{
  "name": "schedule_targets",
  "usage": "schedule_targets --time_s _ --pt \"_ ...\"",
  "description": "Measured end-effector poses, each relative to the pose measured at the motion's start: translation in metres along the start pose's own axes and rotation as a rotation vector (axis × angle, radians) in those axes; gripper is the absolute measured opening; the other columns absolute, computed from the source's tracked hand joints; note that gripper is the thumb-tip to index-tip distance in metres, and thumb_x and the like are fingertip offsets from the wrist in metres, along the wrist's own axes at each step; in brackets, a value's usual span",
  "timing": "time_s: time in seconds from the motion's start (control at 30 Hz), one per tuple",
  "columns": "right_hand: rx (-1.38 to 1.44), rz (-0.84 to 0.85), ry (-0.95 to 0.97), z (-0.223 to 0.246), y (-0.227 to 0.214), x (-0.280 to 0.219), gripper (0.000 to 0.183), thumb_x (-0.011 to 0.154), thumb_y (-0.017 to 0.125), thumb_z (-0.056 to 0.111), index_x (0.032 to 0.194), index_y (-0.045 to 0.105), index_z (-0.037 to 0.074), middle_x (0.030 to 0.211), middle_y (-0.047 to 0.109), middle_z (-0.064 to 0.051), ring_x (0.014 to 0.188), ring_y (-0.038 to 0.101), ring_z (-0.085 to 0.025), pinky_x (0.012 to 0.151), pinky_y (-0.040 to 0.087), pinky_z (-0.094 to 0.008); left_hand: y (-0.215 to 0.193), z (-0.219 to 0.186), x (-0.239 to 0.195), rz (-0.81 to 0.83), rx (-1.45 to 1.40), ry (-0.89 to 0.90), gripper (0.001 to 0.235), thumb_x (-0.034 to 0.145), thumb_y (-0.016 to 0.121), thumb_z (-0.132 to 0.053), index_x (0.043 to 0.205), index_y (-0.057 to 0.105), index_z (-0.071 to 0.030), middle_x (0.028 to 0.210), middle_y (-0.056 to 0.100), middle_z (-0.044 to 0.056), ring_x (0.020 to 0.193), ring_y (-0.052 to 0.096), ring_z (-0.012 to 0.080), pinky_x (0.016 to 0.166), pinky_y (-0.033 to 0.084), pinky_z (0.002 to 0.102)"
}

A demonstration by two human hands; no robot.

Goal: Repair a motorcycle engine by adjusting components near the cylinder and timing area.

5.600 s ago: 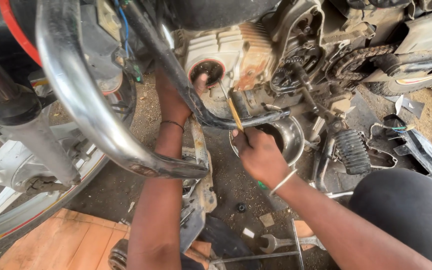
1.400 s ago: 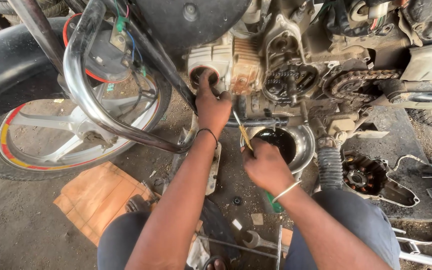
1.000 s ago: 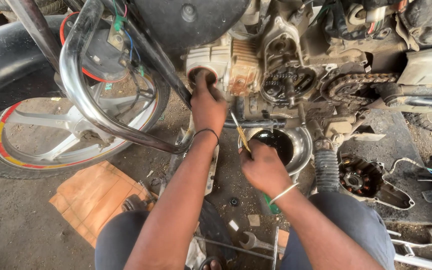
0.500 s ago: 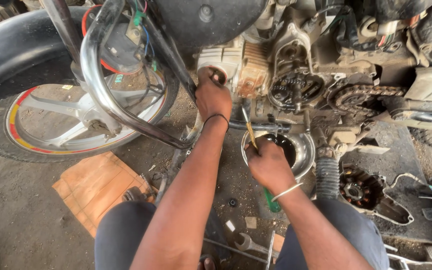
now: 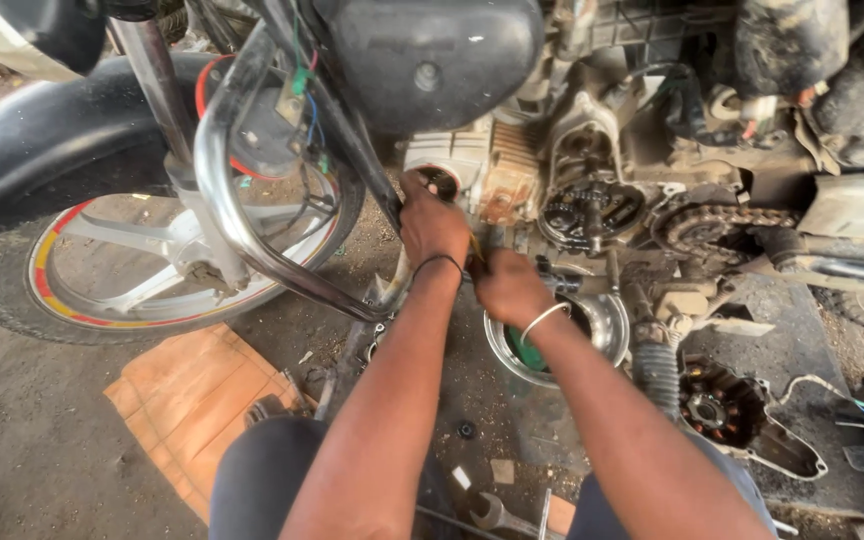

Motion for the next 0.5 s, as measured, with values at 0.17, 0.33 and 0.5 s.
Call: schedule_targets --time_s 0.17,0.33,0.5 --pt "-0.103 0.109 -0.026 0.012 0.001 0.022 0.031 0.094 0.057 0.022 0.105 0.069 -0.005 0.104 0.067 -0.036 0.103 0.067 -0.048 0.093 0.052 -0.051 -0.001 0.003 0.002 0.031 -0.01 -0.014 0.05 0.092 0.063 -0.016 0.136 0.039 -0.012 0.125 0.066 0.023 0.112 0.068 0.0412 0.095 0.055 0.049" --pt "-0.065 0.013 -0.114 0.017 0.0 0.024 0.027 0.086 0.059 0.012 0.107 0.068 -0.002 0.105 0.067 -0.034 0.103 0.066 -0.049 0.089 0.053 -0.052 -0.003 0.006 0.003 0.074 0.08 0.008 0.048 0.092 0.061 -0.015 0.135 0.041 -0.013 0.12 0.068 0.026 0.11 0.067 0.0451 0.093 0.053 0.054" --pt "-0.137 -0.095 -0.223 0.029 -0.013 0.018 0.023 0.095 0.063 0.019 0.104 0.066 -0.002 0.093 0.068 -0.034 0.091 0.065 -0.053 0.081 0.053 -0.057 -0.005 0.012 0.008 0.104 0.069 0.073 0.04 0.098 0.055 -0.021 0.136 0.043 -0.015 0.105 0.071 0.029 0.102 0.068 0.0482 0.088 0.053 0.057"
Point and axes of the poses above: each hand's wrist, its own x-axis towards the middle knuckle, its own y-axis out of the palm, z = x × y, the point moved 6 cm from there along x, towards the middle knuckle
